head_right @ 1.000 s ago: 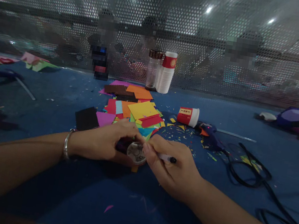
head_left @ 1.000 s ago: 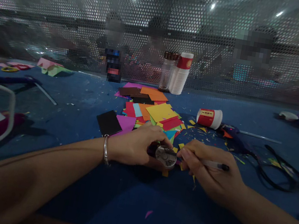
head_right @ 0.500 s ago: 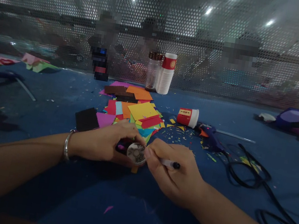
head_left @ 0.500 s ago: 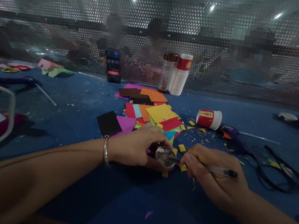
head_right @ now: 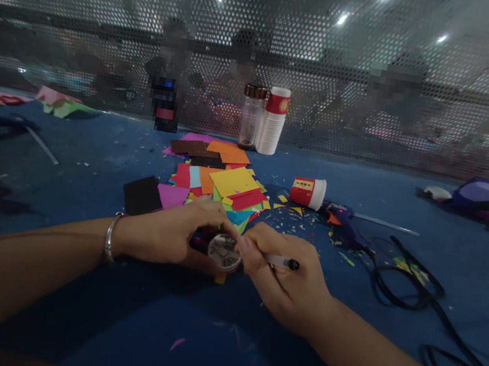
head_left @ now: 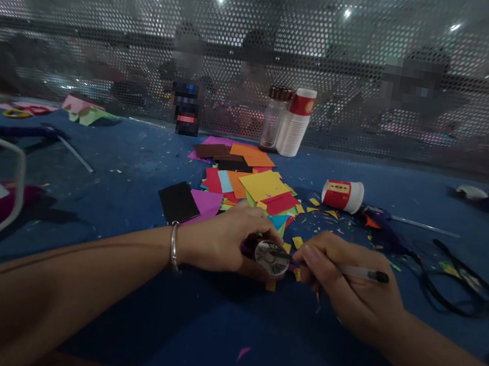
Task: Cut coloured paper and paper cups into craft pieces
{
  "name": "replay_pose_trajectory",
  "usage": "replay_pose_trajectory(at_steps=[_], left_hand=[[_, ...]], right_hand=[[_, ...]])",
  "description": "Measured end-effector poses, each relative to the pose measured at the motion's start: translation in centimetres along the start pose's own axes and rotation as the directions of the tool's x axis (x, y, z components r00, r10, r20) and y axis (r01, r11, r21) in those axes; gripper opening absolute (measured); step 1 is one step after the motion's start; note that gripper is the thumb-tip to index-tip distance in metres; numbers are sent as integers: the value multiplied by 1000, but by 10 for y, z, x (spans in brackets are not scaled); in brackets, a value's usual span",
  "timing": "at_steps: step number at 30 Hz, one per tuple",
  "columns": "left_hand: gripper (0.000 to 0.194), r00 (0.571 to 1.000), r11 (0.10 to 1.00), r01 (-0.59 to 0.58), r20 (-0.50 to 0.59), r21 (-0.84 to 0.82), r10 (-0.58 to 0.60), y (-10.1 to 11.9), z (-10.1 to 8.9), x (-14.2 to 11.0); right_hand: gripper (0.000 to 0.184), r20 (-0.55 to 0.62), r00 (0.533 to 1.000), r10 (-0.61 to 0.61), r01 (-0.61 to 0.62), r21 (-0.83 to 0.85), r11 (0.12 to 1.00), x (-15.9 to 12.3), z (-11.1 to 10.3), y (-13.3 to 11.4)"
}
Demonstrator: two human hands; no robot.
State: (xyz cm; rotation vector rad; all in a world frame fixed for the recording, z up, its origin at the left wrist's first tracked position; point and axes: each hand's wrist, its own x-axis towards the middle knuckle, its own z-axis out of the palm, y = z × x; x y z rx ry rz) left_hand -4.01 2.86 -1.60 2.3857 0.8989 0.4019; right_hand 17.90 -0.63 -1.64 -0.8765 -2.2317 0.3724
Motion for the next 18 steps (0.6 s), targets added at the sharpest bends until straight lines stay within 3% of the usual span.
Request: replay_pose_trajectory(at_steps=[18], left_hand=[[42, 1000, 1000, -23, -11, -6, 23, -2, 1, 1]], right_hand=[[33, 14, 999, -40, 41, -81, 996, 4, 1, 2]])
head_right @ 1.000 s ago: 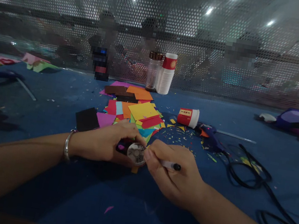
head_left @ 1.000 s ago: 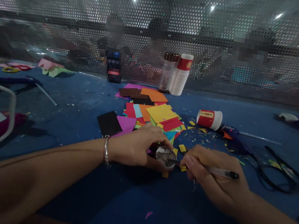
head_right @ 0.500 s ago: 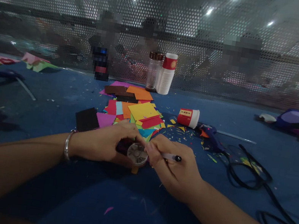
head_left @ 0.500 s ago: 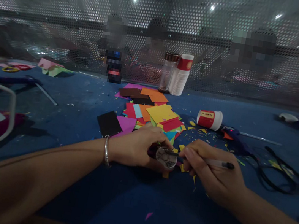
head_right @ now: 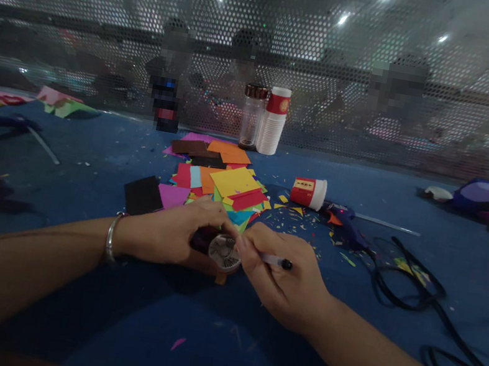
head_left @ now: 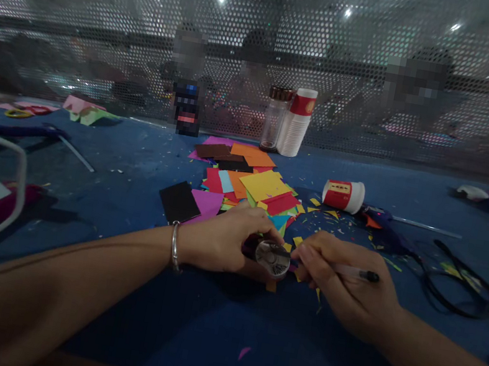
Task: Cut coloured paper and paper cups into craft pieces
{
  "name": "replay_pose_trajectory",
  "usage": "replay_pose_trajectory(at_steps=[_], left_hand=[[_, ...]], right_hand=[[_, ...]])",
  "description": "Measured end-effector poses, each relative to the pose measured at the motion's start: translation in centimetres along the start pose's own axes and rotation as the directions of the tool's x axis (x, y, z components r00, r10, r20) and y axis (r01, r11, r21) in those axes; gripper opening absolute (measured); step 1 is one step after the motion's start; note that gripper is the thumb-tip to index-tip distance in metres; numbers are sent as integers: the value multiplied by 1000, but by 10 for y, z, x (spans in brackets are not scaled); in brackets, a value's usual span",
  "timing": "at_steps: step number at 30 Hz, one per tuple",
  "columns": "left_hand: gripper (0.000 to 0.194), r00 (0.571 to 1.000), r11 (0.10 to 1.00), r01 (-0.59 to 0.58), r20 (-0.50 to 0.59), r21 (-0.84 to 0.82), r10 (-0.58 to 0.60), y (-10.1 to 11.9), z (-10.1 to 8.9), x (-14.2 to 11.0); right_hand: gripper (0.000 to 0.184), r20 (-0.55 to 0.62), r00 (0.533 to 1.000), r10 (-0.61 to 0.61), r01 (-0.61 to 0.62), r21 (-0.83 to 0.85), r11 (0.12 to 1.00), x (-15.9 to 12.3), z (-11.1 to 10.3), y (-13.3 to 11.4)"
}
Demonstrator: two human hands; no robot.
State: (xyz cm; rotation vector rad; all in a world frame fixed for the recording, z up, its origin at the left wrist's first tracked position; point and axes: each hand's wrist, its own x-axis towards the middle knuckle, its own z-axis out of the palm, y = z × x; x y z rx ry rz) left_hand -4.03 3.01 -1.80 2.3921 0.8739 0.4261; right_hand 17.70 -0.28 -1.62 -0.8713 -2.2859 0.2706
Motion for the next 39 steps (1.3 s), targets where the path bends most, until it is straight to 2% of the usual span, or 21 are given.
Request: replay_pose_trajectory(at_steps=[6, 12, 16, 22, 27, 39], left_hand=[[47, 1000, 1000, 0, -22, 12, 0, -2, 1, -1], [42, 1000, 1000, 4, 2, -5, -4, 0, 0, -1], [44, 1000, 1000, 0, 1, 5, 0, -1, 0, -1], [43, 1000, 1000, 6, 10, -2, -6, -1, 0, -1], [45, 1000, 1000, -17, 6, -2, 17, -2, 0, 0], [45, 1000, 1000, -10, 5, -1, 10, -2, 0, -1]], right_hand=[[33, -26, 1000, 0, -2, -56, 998, 0, 0, 2], [32, -26, 1000, -16, 15, -40, 999, -4, 1, 5], [34, -36, 999, 23, -24, -41, 999, -3, 2, 6], [33, -37, 999, -19, 18, -48, 999, -3, 1, 6], [33, -36, 999, 22, -23, -25, 999, -3, 1, 5], [33, -65, 998, 14, -15, -14, 1000, -4, 0, 4]])
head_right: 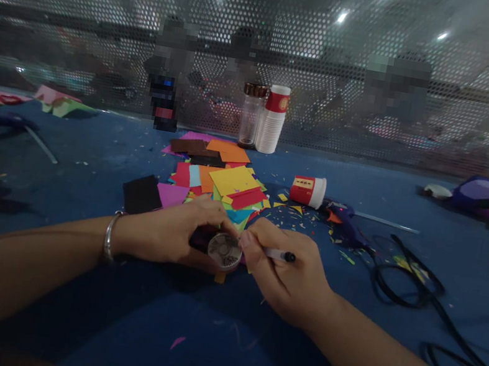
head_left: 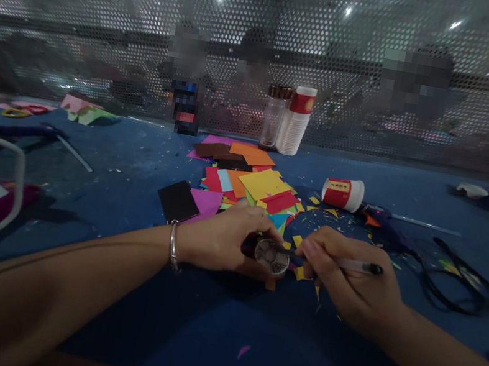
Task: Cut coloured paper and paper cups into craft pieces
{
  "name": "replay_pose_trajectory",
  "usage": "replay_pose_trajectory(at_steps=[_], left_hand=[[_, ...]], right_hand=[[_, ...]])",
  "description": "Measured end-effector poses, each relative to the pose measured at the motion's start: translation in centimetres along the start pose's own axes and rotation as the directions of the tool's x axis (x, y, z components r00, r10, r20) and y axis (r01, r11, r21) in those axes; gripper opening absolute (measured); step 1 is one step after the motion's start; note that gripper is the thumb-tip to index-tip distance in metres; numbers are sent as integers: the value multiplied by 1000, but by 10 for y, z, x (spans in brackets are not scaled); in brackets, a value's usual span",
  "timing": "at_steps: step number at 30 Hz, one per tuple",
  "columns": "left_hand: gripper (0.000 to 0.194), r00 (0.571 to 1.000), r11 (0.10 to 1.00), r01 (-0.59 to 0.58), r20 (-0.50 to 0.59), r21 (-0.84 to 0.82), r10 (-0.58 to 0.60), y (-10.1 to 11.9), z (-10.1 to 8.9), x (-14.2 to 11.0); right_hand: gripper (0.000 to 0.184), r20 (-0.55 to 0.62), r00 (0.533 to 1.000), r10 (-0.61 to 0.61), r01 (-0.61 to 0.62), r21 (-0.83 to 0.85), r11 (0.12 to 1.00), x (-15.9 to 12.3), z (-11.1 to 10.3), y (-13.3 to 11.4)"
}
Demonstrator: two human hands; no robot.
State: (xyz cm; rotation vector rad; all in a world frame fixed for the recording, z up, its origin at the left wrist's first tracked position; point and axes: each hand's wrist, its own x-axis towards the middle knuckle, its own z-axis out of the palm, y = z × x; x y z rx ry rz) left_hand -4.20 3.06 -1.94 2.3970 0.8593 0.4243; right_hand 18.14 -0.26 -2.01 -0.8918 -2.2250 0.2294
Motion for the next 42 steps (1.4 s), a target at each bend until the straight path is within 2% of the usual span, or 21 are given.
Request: replay_pose_trajectory(at_steps=[14, 27, 31, 42], left_hand=[[43, 1000, 1000, 10, 8, 8, -10, 1, -1, 1], [42, 1000, 1000, 7, 2, 1, -7, 2, -1, 1], [43, 1000, 1000, 11, 6, -3, -11, 1, -1, 1], [42, 1000, 1000, -5, 2, -6, 5, -1, -1, 1]], right_hand=[[33, 4, 1000, 2, -2, -8, 1000, -1, 0, -2], [34, -9, 999, 34, -34, 33, 999, -2, 0, -3], [32, -39, 996, 77, -76, 24, 997, -3, 1, -4], [32, -1, 998, 65, -65, 25, 998, 2, -1, -5]])
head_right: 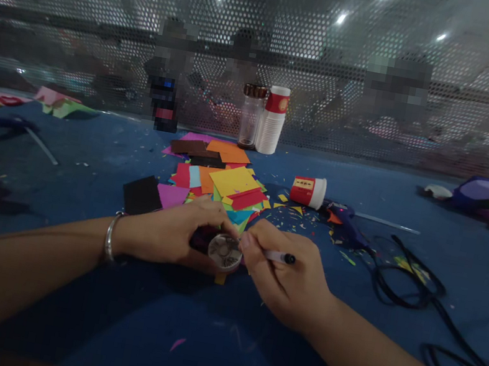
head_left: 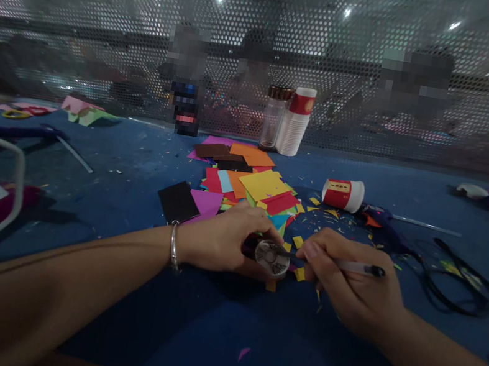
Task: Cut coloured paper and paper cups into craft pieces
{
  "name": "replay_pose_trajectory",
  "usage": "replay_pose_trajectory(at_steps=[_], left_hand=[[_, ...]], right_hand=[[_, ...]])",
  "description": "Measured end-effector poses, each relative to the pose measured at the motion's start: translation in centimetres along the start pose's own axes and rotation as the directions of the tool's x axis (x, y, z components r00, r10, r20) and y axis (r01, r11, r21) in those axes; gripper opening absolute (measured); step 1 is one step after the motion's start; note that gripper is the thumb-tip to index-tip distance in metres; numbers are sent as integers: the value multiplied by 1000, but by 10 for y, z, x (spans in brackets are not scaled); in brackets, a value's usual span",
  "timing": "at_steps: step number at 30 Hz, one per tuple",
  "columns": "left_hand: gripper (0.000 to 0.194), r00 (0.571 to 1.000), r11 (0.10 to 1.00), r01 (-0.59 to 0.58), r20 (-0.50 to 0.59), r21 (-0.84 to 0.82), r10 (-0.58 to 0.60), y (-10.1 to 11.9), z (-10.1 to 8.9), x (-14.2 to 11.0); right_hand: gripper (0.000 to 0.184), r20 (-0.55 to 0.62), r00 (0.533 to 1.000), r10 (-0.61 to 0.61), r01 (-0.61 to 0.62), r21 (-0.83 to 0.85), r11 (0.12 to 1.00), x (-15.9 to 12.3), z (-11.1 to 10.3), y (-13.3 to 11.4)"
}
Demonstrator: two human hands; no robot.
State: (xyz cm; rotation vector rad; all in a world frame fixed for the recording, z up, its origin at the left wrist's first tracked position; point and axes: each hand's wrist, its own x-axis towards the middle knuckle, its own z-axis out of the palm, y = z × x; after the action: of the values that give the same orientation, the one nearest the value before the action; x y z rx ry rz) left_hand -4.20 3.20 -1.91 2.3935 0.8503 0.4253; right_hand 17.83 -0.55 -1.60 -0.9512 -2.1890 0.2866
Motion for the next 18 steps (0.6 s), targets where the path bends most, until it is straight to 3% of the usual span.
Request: replay_pose_trajectory(at_steps=[18], left_hand=[[45, 1000, 1000, -17, -20, -13, 17, 0, 1, -1]], right_hand=[[33, -7, 1000, -30, 30, 34, 999, 0, 4, 2]])
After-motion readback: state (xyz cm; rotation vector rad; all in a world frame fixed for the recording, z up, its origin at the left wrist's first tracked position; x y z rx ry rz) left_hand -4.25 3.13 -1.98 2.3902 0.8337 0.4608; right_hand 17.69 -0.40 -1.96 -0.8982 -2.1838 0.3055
